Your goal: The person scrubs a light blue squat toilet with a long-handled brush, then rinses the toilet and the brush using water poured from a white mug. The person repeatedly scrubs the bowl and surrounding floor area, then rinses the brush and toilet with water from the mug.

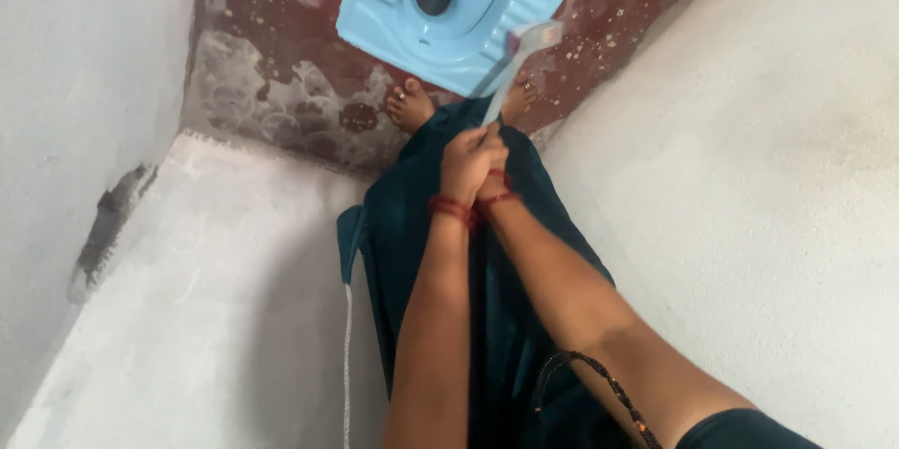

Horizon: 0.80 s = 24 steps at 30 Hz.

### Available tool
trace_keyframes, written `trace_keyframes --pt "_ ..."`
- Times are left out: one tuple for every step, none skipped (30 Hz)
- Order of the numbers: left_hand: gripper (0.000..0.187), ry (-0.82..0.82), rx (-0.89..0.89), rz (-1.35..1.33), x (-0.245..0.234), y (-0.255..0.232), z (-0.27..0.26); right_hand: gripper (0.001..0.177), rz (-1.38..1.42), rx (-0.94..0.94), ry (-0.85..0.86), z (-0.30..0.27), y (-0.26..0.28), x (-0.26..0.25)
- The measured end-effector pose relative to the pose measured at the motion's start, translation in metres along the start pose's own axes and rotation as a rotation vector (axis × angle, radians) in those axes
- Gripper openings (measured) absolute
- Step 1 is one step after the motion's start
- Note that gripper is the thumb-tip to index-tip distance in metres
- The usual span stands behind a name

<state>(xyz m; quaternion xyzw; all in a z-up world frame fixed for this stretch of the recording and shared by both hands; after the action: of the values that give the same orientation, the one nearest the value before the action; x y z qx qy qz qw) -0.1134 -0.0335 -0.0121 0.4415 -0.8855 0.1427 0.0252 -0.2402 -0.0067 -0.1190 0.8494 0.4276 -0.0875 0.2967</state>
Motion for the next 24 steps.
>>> trace_keyframes --pt "0.042 -0.030 -0.015 0.037 -0.005 0.001 -0.008 0.030 -0.022 -0.011 0.018 -0.013 0.008 0.003" --pt "0.045 -0.060 -0.029 0.073 -0.012 0.003 -0.018 0.030 -0.049 -0.021 0.039 -0.027 0.015 0.007" --pt "0.047 -0.095 -0.047 0.109 -0.018 0.005 -0.028 0.030 -0.058 -0.017 0.051 -0.041 0.021 0.010" --pt "0.050 -0.110 -0.086 0.148 -0.022 0.007 -0.034 0.030 -0.064 -0.011 0.064 -0.051 0.026 0.011" --pt "0.052 -0.126 -0.127 0.190 -0.026 0.008 -0.040 0.030 -0.068 -0.002 0.073 -0.057 0.030 0.012" --pt "0.055 -0.142 -0.168 0.232 -0.028 0.009 -0.042 0.030 -0.066 -0.012 0.068 -0.059 0.033 0.012" --pt "0.055 -0.128 -0.150 0.193 -0.027 0.009 -0.041 0.030 -0.065 -0.027 0.064 -0.057 0.036 0.009" --pt "0.056 -0.113 -0.131 0.153 -0.023 0.009 -0.037 0.030 -0.063 -0.049 0.058 -0.050 0.037 0.005" --pt "0.057 -0.096 -0.114 0.111 -0.016 0.009 -0.031 0.031 -0.065 -0.066 0.051 -0.041 0.038 -0.001" --pt "0.057 -0.080 -0.067 0.068 -0.009 0.008 -0.023 0.031 -0.062 -0.085 0.045 -0.028 0.038 -0.008" --pt "0.057 -0.063 -0.025 0.024 0.000 0.007 -0.012 0.032 -0.059 -0.097 0.039 -0.018 0.037 -0.017" --pt "0.057 -0.047 0.017 -0.020 0.009 0.006 -0.001 0.032 -0.042 -0.100 0.037 -0.002 0.038 -0.027" --pt "0.057 -0.026 0.043 -0.041 0.019 0.004 0.013 0.033 -0.025 -0.100 0.037 0.012 0.040 -0.035" --pt "0.057 -0.006 0.068 -0.062 0.029 0.000 0.027 0.034 -0.001 -0.102 0.038 0.028 0.043 -0.043" --pt "0.058 -0.003 0.072 -0.037 0.038 -0.005 0.042 0.034 0.021 -0.098 0.045 0.044 0.048 -0.051" --pt "0.059 0.001 0.076 -0.012 0.047 -0.008 0.054 0.035 0.038 -0.091 0.054 0.056 0.053 -0.057" --pt "0.059 -0.004 0.092 0.004 0.052 -0.010 0.062 0.036 0.066 -0.074 0.065 0.066 0.058 -0.065" --pt "0.059 -0.009 0.108 0.019 0.057 -0.011 0.068 0.037 0.069 -0.060 0.074 0.070 0.061 -0.071" --pt "0.059 -0.012 0.127 0.037 0.061 -0.010 0.070 0.038 0.069 -0.055 0.080 0.070 0.065 -0.075" --pt "0.057 -0.016 0.123 0.015 0.061 -0.006 0.066 0.039 0.064 -0.047 0.084 0.065 0.067 -0.077" --pt "0.056 -0.017 0.135 -0.008 0.060 -0.006 0.062 0.041 0.031 -0.069 0.080 0.062 0.073 -0.078" --pt "0.054 -0.018 0.146 -0.031 0.059 -0.007 0.059 0.042 -0.012 -0.092 0.074 0.054 0.078 -0.077" --pt "0.054 -0.040 0.107 -0.035 0.056 -0.004 0.051 0.043 -0.061 -0.110 0.071 0.042 0.081 -0.074" --pt "0.054 -0.062 0.069 -0.039 0.049 0.001 0.040 0.044 -0.098 -0.116 0.072 0.030 0.083 -0.071"
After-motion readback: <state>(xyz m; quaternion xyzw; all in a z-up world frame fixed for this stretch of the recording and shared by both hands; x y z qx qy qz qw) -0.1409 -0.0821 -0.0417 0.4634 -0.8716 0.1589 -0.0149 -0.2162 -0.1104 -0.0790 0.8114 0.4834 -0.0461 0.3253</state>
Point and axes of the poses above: each hand's wrist, its own z-axis towards the middle knuckle, its own x-axis out of the palm, y = z × x, the point moved 1 cm from there along z, towards the middle knuckle, and after that the axes turned 9 degrees about z, right-handed, at the moved point
